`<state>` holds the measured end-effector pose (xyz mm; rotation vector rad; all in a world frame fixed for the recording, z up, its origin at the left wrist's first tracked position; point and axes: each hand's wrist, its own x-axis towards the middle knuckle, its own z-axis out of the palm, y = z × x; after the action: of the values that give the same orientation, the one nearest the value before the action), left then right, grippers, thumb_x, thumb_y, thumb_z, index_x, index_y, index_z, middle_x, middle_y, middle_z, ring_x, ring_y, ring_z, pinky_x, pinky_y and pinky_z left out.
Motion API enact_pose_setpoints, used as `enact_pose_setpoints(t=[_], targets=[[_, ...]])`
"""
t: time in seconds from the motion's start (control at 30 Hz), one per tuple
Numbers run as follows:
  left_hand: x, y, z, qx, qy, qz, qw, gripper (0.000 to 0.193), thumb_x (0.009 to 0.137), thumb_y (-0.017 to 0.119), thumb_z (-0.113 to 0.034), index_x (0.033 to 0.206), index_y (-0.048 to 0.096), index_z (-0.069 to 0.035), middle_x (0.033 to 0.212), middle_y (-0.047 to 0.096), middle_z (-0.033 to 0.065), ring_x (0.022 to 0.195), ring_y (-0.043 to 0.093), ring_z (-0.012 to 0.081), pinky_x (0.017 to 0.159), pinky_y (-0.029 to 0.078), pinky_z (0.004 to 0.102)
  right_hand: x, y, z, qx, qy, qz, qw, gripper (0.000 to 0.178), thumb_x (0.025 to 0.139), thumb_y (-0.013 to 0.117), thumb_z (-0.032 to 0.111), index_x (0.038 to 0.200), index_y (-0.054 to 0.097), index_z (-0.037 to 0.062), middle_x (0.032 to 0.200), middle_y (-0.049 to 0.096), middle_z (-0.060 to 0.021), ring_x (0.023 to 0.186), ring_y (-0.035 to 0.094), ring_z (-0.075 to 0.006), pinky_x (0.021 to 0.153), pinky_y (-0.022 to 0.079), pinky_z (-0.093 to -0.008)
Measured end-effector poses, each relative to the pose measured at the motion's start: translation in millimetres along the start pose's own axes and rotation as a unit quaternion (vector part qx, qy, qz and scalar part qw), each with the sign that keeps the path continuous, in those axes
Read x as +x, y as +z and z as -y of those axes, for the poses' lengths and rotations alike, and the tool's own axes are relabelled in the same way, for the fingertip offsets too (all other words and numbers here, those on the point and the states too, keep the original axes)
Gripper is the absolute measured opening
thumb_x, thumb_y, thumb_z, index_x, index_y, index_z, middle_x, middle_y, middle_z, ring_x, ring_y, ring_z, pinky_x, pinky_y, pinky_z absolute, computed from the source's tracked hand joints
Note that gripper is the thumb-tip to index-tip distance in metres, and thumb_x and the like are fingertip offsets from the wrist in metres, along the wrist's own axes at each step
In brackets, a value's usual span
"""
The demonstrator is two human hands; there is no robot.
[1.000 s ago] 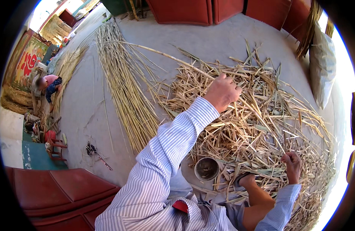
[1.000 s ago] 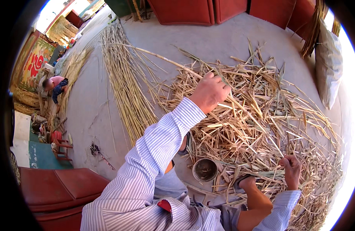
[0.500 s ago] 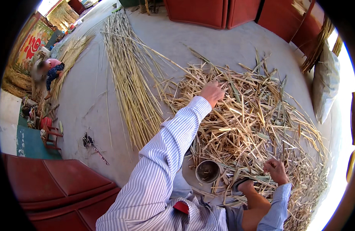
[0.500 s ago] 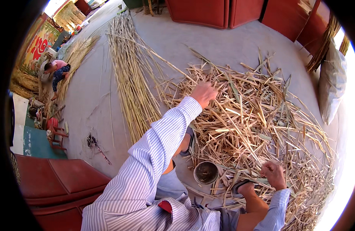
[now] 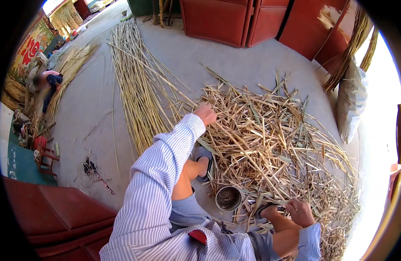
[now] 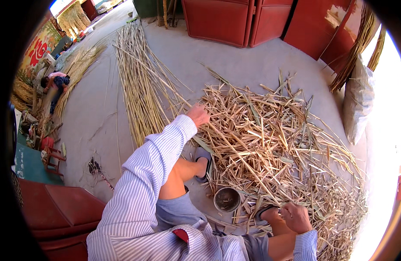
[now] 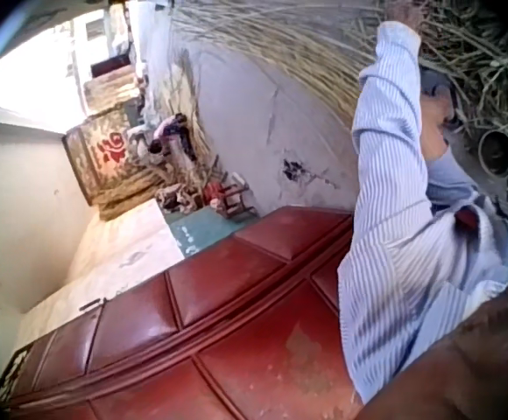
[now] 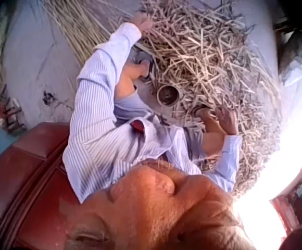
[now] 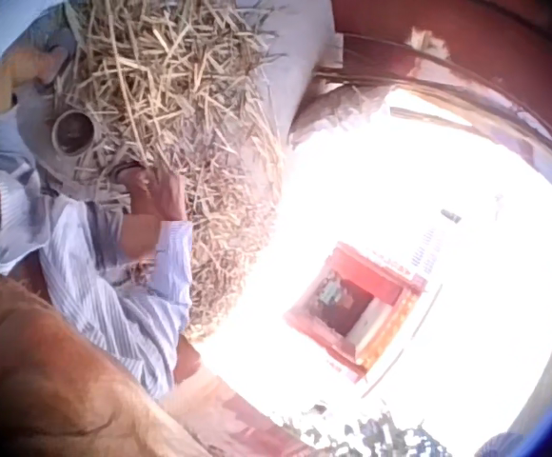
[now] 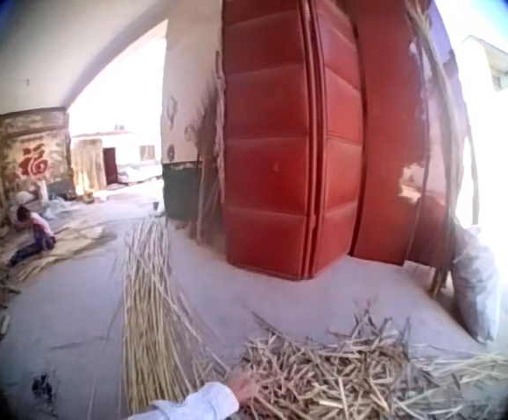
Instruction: The person sits on the floor and repeatedly strips dried leaves from long straw stalks by hand. The stripped leaves are dropped onto a pile on the floor, and the cleaned stalks are set aside.
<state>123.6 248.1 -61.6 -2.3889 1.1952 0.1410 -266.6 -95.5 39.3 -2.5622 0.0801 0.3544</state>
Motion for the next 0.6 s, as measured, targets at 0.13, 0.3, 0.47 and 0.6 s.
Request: enact_pose_setpoints(t=[0.13, 0.3, 0.47, 0.6], targets=[[-29, 5, 19, 0.088, 0.042, -0.090, 0.991, 0.009, 0.080, 0.068, -0.017, 0.081, 0.071, -0.009, 0.077, 0.069, 0.0086, 0.087, 0.063, 0.0230, 0.070, 0.048, 0.0381, -42, 11, 16, -0.065, -0.033, -0.026, 0.997, 0.014, 0.085, 0.060, 0.018, 0.085, 0.064, 0.0042, 0.074, 0.065, -0.0147, 0.067, 0.063, -0.0347, 0.060, 0.049, -0.0434], [-56, -58, 23, 0.098, 0.086, -0.117, 0.984, 0.013, 0.075, 0.069, -0.016, 0.081, 0.073, -0.006, 0.076, 0.069, 0.0055, 0.087, 0.063, 0.0235, 0.069, 0.049, 0.0371, -70, 35, 23, -0.104, -0.004, -0.037, 0.994, 0.014, 0.085, 0.059, 0.018, 0.083, 0.063, 0.0055, 0.075, 0.065, -0.0155, 0.071, 0.062, -0.0375, 0.063, 0.048, -0.0469], [-73, -78, 17, 0.159, 0.114, -0.171, 0.966, 0.012, 0.076, 0.067, -0.017, 0.077, 0.071, -0.006, 0.073, 0.068, 0.0041, 0.082, 0.063, 0.0229, 0.065, 0.050, 0.0361, -88, 52, 25, -0.129, -0.047, -0.078, 0.987, 0.012, 0.084, 0.061, 0.020, 0.081, 0.061, 0.0080, 0.074, 0.065, -0.0104, 0.066, 0.064, -0.0327, 0.056, 0.049, -0.0450], [-81, -87, 13, 0.209, 0.140, -0.195, 0.948, 0.015, 0.078, 0.067, -0.020, 0.074, 0.069, -0.005, 0.070, 0.067, 0.0037, 0.074, 0.062, 0.0217, 0.062, 0.050, 0.0346, -100, 67, 17, -0.145, -0.032, -0.061, 0.987, 0.012, 0.084, 0.060, 0.020, 0.081, 0.061, 0.0081, 0.076, 0.065, -0.0099, 0.066, 0.064, -0.0320, 0.056, 0.049, -0.0447]])
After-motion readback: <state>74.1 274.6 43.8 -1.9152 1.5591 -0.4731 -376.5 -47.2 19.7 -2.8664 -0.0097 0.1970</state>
